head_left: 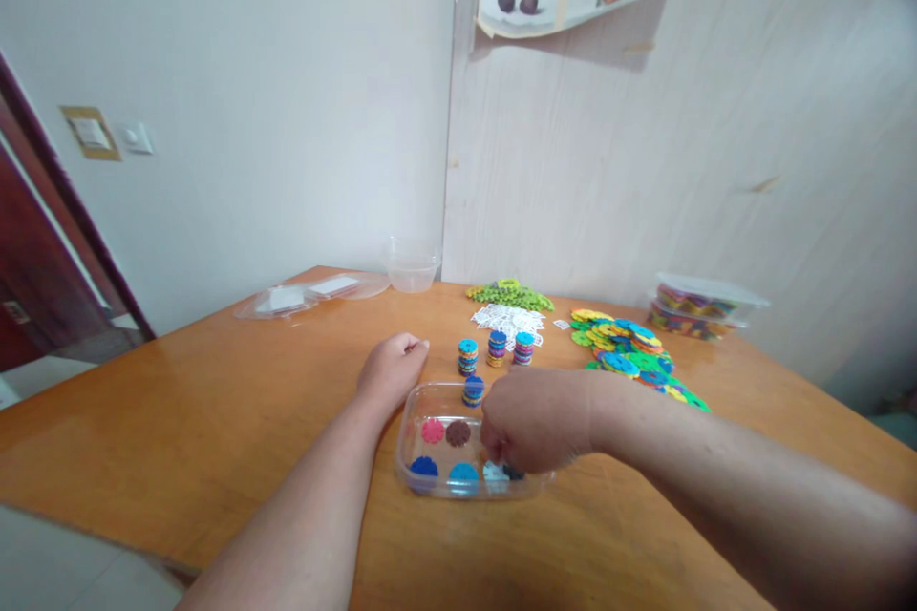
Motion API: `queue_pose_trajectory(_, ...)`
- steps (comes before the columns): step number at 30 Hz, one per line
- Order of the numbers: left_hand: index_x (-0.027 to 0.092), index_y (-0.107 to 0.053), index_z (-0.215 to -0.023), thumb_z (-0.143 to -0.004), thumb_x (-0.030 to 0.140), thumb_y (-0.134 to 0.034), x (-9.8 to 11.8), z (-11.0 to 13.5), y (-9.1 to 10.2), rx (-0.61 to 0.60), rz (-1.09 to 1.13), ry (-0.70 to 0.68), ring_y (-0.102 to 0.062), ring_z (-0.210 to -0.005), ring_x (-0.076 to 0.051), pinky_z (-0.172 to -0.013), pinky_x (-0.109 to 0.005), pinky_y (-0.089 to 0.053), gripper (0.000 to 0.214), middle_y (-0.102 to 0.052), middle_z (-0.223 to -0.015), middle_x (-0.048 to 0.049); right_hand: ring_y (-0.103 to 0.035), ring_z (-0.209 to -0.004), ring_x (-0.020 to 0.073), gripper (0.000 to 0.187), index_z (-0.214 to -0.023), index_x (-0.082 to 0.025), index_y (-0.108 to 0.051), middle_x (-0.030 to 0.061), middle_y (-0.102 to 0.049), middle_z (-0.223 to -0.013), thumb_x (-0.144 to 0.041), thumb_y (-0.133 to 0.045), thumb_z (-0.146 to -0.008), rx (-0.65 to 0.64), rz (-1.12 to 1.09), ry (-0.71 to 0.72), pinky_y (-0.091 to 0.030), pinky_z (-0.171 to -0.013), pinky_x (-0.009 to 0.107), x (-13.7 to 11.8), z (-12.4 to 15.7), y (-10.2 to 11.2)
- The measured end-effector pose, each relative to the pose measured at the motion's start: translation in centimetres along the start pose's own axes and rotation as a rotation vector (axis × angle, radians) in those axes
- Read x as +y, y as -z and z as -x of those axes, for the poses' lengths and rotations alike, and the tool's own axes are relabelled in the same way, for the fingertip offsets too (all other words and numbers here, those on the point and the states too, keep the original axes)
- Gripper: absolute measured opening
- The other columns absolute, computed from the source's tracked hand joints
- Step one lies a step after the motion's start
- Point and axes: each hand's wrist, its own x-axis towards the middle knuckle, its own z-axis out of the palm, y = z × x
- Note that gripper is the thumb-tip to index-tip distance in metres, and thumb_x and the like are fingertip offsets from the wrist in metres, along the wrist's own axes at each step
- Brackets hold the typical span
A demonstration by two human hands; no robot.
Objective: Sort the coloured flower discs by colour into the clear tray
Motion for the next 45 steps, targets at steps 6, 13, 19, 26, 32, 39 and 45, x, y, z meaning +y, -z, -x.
queue_pose_trajectory(6, 0.022, -0.065, -0.075, -0.082, 0.051, -0.049, -0.1, -0.1, -0.1, -0.008, 0.004, 0.011, -0.06, -0.066, -0.016, -0.056, -0.024, -0.035, 0.034, -0.069, -0.07, -0.0011, -0.064, -0.069, 0.0199, 0.037, -0.109, -0.025, -0.073, 0.0067, -0.075, -0.09, -0.024, -0.053, -0.077, 0.007, -0.134, 0.075, -0.04, -0.057, 0.027, 1.0, -0.6, -0.9)
queue_pose_trajectory(13, 0.021, -0.065, -0.076, -0.082, 0.049, -0.05, -0.4, -0.2, -0.2, -0.002, 0.025, -0.004, -0.058, -0.064, -0.015, -0.055, -0.023, -0.034, 0.033, -0.068, -0.07, -0.0012, -0.063, -0.07, 0.0182, 0.037, -0.109, -0.023, -0.073, 0.0059, -0.075, -0.093, -0.024, -0.054, -0.077, 0.008, -0.173, 0.09, -0.04, -0.061, 0.027, 1.1, -0.8, -0.9)
queue_pose_trajectory(19, 0.021, -0.065, -0.075, -0.083, 0.049, -0.049, -0.4, -0.2, -0.2, -0.007, 0.022, -0.011, -0.058, -0.065, -0.015, -0.054, -0.023, -0.034, 0.033, -0.068, -0.069, -0.0009, -0.057, -0.061, 0.0163, 0.033, -0.095, -0.018, -0.076, 0.0079, -0.074, -0.083, -0.022, -0.047, -0.08, 0.011, -0.12, 0.034, -0.037, -0.056, 0.027, 0.9, -0.1, -0.3)
queue_pose_trajectory(26, 0.021, -0.065, -0.075, -0.082, 0.05, -0.05, -0.2, -0.1, -0.1, -0.005, 0.023, -0.01, -0.059, -0.065, -0.016, -0.055, -0.023, -0.035, 0.034, -0.068, -0.069, -0.0011, -0.056, -0.056, 0.0177, 0.03, -0.088, -0.015, -0.077, 0.0101, -0.073, -0.076, -0.025, -0.052, -0.075, -0.025, -0.001, 0.014, -0.033, -0.051, 0.028, 0.6, -0.2, -0.6)
queue_pose_trajectory(32, 0.021, -0.065, -0.075, -0.082, 0.049, -0.05, -0.2, -0.2, -0.1, -0.005, 0.022, -0.006, -0.059, -0.064, -0.016, -0.055, -0.023, -0.035, 0.033, -0.069, -0.069, -0.0017, -0.057, -0.057, 0.0192, 0.03, -0.088, -0.015, -0.078, 0.011, -0.073, -0.076, -0.028, -0.054, -0.075, -0.029, 0.002, 0.006, -0.034, -0.052, 0.03, 0.6, -0.3, -0.7)
queue_pose_trajectory(39, 0.021, -0.065, -0.075, -0.082, 0.05, -0.05, -0.3, -0.2, -0.1, -0.004, 0.014, -0.005, -0.059, -0.064, -0.016, -0.056, -0.023, -0.035, 0.033, -0.068, -0.068, -0.001, -0.058, -0.06, 0.0188, 0.032, -0.093, -0.017, -0.077, 0.0099, -0.074, -0.08, -0.025, -0.052, -0.075, -0.03, -0.012, -0.005, -0.035, -0.054, 0.03, 0.4, -0.2, -0.5)
queue_pose_trajectory(45, 0.021, -0.065, -0.075, -0.082, 0.05, -0.049, -0.1, -0.2, -0.1, -0.005, 0.015, -0.007, -0.059, -0.064, -0.016, -0.055, -0.023, -0.035, 0.033, -0.068, -0.069, -0.0011, -0.057, -0.059, 0.0177, 0.033, -0.096, -0.02, -0.076, 0.008, -0.074, -0.079, -0.025, -0.05, -0.077, 0.031, -0.069, 0.024, -0.034, -0.052, 0.028, 0.3, 0.1, -0.3)
